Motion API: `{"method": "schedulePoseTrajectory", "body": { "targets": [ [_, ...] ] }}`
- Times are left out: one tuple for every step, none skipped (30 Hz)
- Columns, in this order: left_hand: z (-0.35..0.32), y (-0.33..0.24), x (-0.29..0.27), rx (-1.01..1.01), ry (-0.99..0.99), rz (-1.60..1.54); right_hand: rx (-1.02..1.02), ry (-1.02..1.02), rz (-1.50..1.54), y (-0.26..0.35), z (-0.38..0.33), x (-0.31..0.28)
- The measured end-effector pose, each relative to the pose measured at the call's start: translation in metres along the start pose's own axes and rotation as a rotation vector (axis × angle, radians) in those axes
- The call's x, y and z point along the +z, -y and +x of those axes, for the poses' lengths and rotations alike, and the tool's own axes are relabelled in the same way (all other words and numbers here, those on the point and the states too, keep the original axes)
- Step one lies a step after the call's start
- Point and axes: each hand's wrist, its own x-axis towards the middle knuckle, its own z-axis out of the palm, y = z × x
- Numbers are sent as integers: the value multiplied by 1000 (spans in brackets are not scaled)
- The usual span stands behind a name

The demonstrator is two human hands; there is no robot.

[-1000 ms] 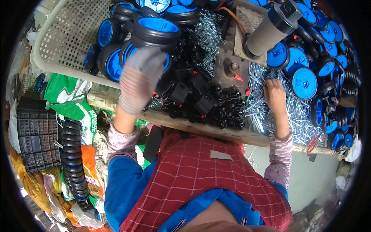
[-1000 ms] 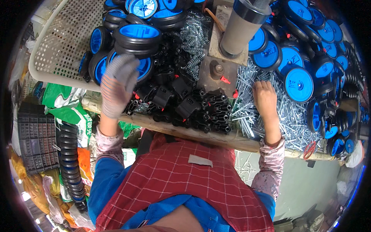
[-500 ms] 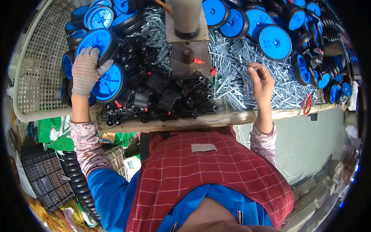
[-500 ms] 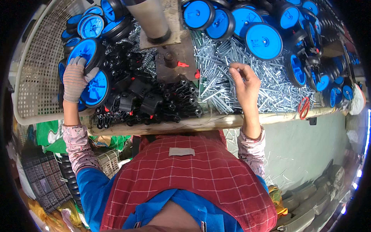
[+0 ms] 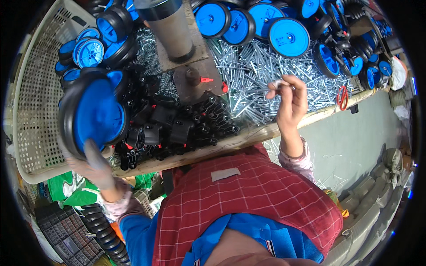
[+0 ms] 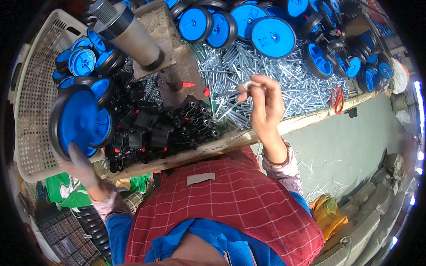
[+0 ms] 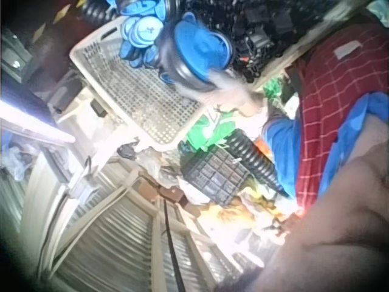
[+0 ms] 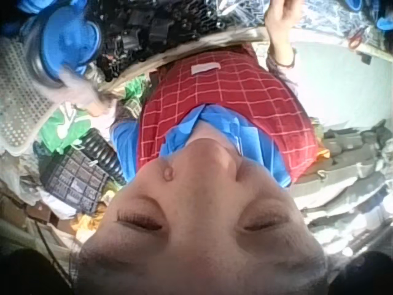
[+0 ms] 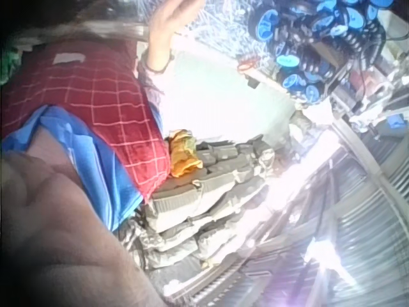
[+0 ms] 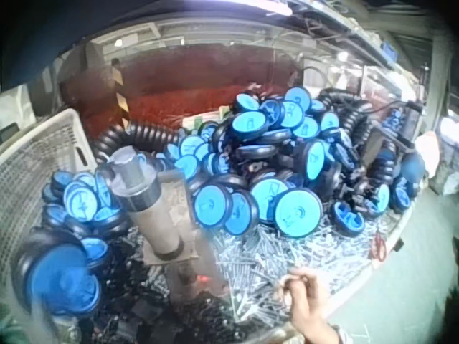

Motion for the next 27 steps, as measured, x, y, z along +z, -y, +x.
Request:
{"method": "schedulePoseTrajectory", "body": {
  "targets": [
    [-18, -20, 11, -121, 83, 184, -56, 25, 68, 5, -3, 7],
    [-62, 15, 21, -85, 65, -208, -109, 45, 145, 10, -5, 13],
    [-96, 62, 24, -422, 93, -576, -125, 109, 177, 17, -6, 18],
    [-94, 32, 49, -359, 336, -413, -134, 190, 212, 21, -8, 28],
    [-89, 1, 75, -244, 562, -256, -128, 265, 170, 26, -8, 37],
    [-90, -21, 100, -789, 510, -871, -124, 343, 134, 30, -9, 44],
    [-90, -21, 107, -804, 552, -886, -149, 370, 65, 31, -7, 51],
    [-92, -22, 112, -818, 593, -901, -190, 403, -70, 31, -6, 55],
    [-96, -24, 114, -808, 599, -909, -220, 418, -133, 32, -6, 54],
    [-96, -26, 115, -798, 619, -886, -256, 426, -187, 34, -4, 56],
    [-96, -28, 114, -788, 639, -864, -278, 487, -198, 35, -2, 54],
    [-95, -31, 114, -778, 659, -842, -301, 549, -209, 36, 0, 50],
    [-95, -35, 114, -819, 651, -837, -330, 610, -210, 37, 4, 48],
    [-95, -40, 114, -880, 691, -868, -374, 701, -241, 38, 6, 46],
    [-95, -44, 115, -943, 729, -900, -421, 792, -271, 40, 8, 44],
    [-93, -48, 113, -1008, 769, -924, -465, 877, -297, 44, 10, 44],
    [-93, -52, 112, -992, 798, -922, -448, 968, -397, 48, 13, 38],
    [-93, -53, 111, -1044, 798, -1040, -405, 934, -415, 52, 11, 36],
    [-92, -55, 111, -1098, 800, -1126, -418, 970, -464, 57, 10, 26],
    [-91, -56, 112, -1156, 805, -1223, -429, 1024, -526, 63, 9, 18],
    [-90, -58, 112, -1206, 810, -1227, -448, 1078, -584, 68, 8, 12],
    [-91, -61, 112, -1256, 821, -1228, -527, 1079, -636, 65, 5, 6],
    [-90, -62, 111, -1309, 835, -1233, -603, 1078, -691, 58, 1, 0],
    [-88, -55, 107, -1067, 1017, -1098, -681, 1076, -746, 50, -3, -6],
    [-81, -44, 101, -814, 1178, -948, -595, 982, -699, 41, -8, -12],
    [-72, -32, 97, -565, 1321, -797, -497, 882, -568, 32, -7, -19],
    [-61, -24, 95, 51, 1227, -302, -430, 772, -528, 26, -6, -18]
  ]
}}
